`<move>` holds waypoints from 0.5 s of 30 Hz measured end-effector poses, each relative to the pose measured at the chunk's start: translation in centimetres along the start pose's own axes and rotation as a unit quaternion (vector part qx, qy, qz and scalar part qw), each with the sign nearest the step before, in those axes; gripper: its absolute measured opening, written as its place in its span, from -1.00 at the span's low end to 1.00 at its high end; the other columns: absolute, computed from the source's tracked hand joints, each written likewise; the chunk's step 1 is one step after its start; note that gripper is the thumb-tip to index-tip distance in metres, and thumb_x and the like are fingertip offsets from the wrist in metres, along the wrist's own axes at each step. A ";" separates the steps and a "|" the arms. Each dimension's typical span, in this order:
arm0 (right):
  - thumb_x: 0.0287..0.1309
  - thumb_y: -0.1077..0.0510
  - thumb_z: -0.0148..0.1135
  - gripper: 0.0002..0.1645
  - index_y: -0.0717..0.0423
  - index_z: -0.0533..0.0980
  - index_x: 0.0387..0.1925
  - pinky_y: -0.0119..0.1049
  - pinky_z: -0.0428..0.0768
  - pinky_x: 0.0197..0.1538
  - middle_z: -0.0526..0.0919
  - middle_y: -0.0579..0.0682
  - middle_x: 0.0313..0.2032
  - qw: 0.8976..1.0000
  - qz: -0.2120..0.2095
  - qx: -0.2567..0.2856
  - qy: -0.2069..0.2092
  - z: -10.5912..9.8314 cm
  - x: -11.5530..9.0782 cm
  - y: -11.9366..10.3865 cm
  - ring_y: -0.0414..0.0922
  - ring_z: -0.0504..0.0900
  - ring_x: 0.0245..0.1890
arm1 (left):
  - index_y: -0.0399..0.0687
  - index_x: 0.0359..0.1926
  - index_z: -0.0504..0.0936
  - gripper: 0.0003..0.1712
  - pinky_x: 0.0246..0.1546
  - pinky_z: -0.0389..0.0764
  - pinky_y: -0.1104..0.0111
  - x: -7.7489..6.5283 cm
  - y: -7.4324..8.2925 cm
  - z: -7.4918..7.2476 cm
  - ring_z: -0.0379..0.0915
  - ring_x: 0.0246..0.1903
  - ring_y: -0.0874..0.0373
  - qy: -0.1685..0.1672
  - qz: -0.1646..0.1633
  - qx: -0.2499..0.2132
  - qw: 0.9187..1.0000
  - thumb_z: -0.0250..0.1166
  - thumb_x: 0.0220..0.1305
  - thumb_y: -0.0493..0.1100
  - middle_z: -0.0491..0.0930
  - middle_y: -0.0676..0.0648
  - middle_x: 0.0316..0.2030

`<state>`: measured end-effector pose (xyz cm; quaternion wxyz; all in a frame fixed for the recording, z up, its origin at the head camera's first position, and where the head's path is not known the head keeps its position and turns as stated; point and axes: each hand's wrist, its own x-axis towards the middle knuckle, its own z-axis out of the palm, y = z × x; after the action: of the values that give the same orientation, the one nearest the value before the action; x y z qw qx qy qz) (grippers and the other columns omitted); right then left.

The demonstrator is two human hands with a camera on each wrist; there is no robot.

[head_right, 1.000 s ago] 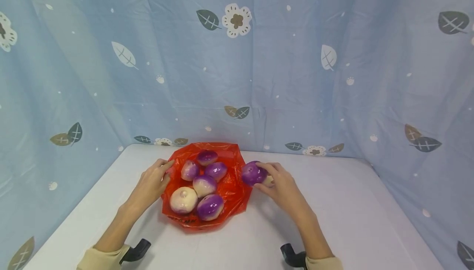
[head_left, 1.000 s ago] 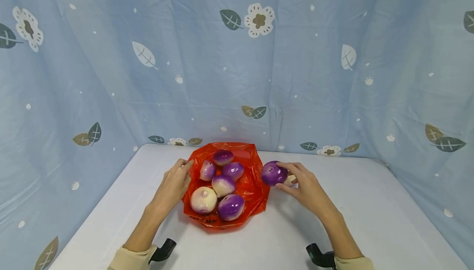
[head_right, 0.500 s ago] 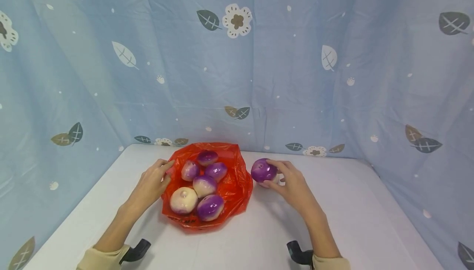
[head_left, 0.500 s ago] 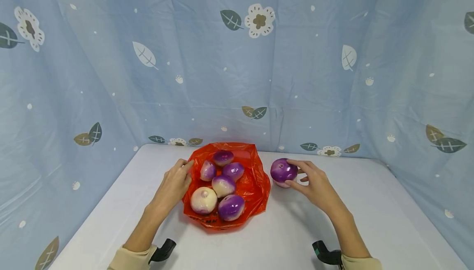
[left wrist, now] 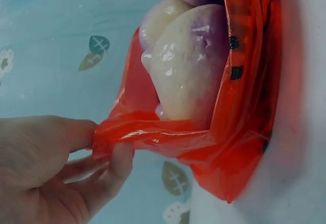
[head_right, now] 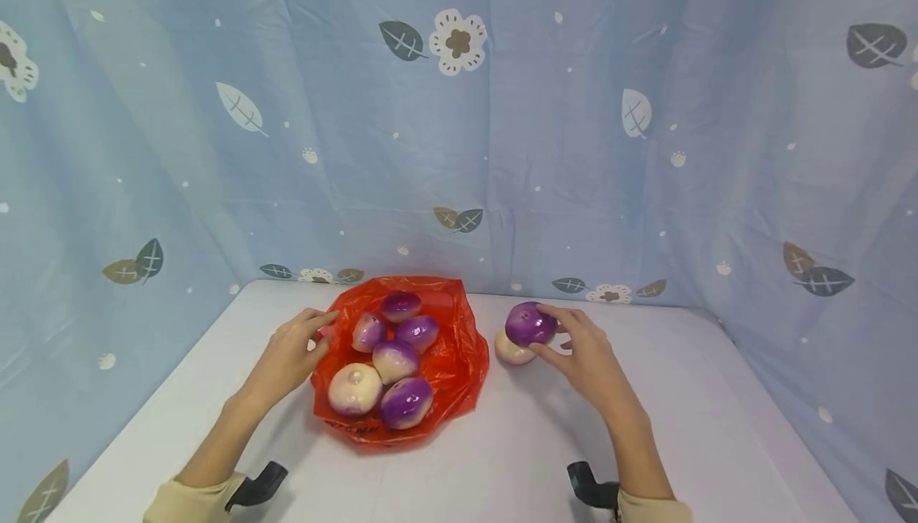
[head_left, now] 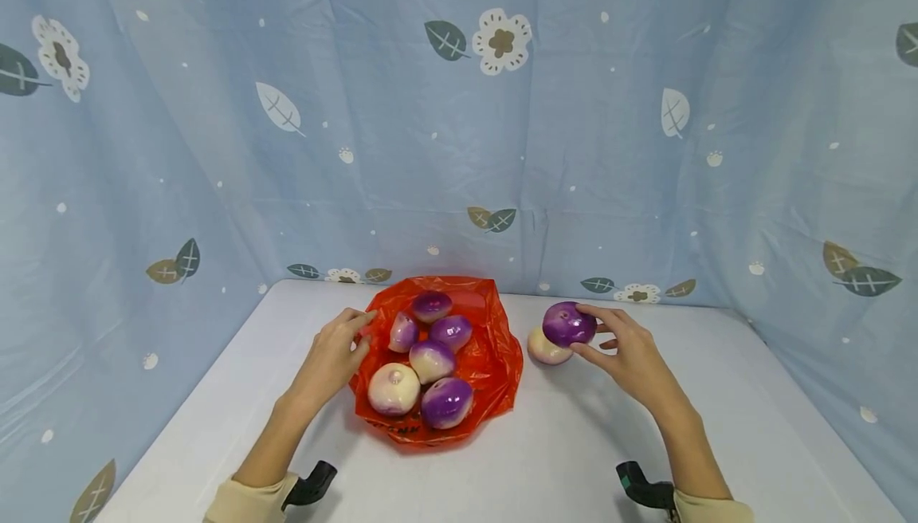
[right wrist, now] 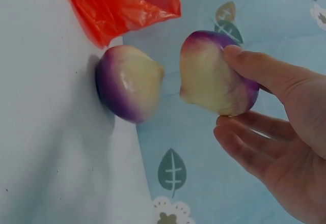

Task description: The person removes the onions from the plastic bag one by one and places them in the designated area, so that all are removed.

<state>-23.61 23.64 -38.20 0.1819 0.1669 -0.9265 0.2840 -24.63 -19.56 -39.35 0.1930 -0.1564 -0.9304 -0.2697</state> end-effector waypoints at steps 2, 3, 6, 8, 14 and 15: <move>-0.01 0.12 0.50 -0.25 0.03 0.44 0.26 -0.08 0.73 -0.17 0.60 0.14 0.02 1.000 0.002 0.000 0.004 -0.2 -0.1 0.3 0.04 0.65 -0.10 | -0.27 0.13 0.61 -0.55 -0.44 0.63 0.40 0.1 -0.2 -0.1 0.48 -0.42 0.15 -0.011 -0.005 -0.006 1.000 0.30 0.17 -0.40 0.62 -0.13 -0.23; 0.00 0.11 0.50 -0.25 0.04 0.44 0.26 -0.08 0.73 -0.17 0.60 0.15 0.03 1.000 0.001 0.000 0.007 -0.4 -0.1 0.5 0.05 0.65 -0.10 | -0.26 0.14 0.60 -0.54 -0.48 0.58 0.44 0.2 -0.2 -0.2 0.45 -0.44 0.17 -0.016 -0.007 -0.008 1.000 0.30 0.18 -0.39 0.61 -0.12 -0.27; 0.02 0.12 0.49 -0.26 0.05 0.45 0.26 -0.08 0.73 -0.18 0.59 0.16 0.05 1.000 -0.001 0.000 0.021 -0.8 -0.3 1.1 0.05 0.64 -0.10 | -0.25 0.17 0.58 -0.53 -0.56 0.45 0.50 0.3 -0.4 -0.5 0.36 -0.49 0.21 -0.030 -0.016 -0.011 0.999 0.31 0.19 -0.36 0.58 -0.09 -0.35; 0.02 0.12 0.49 -0.27 0.06 0.45 0.26 -0.08 0.73 -0.20 0.58 0.17 0.05 1.000 -0.003 0.000 0.029 -0.9 -0.3 1.5 0.05 0.64 -0.11 | -0.25 0.17 0.57 -0.52 -0.55 0.45 0.51 0.2 -0.4 -0.6 0.35 -0.50 0.21 -0.031 -0.019 -0.011 0.999 0.31 0.19 -0.35 0.58 -0.08 -0.37; 0.00 0.16 0.50 -0.25 0.09 0.45 0.26 -0.09 0.73 -0.21 0.57 0.19 0.06 0.999 0.001 0.003 0.033 -1.0 -0.5 2.4 0.08 0.64 -0.11 | -0.27 0.18 0.57 -0.52 -0.57 0.47 0.51 0.2 -1.0 -0.6 0.37 -0.49 0.21 -0.030 -0.019 -0.033 0.999 0.30 0.20 -0.37 0.63 -0.13 -0.28; 0.00 0.16 0.50 -0.25 0.09 0.44 0.26 -0.09 0.73 -0.21 0.57 0.19 0.06 0.999 0.002 0.004 0.033 -0.9 -0.4 2.5 0.08 0.64 -0.10 | -0.27 0.17 0.57 -0.52 -0.59 0.46 0.51 0.1 -1.1 -0.6 0.37 -0.49 0.21 -0.029 -0.022 -0.039 0.999 0.30 0.20 -0.37 0.64 -0.14 -0.27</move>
<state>-24.01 26.19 -38.83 0.2108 0.1560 -0.9194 0.2932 -25.03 -20.80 -39.30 0.1534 -0.1515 -0.9275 -0.3054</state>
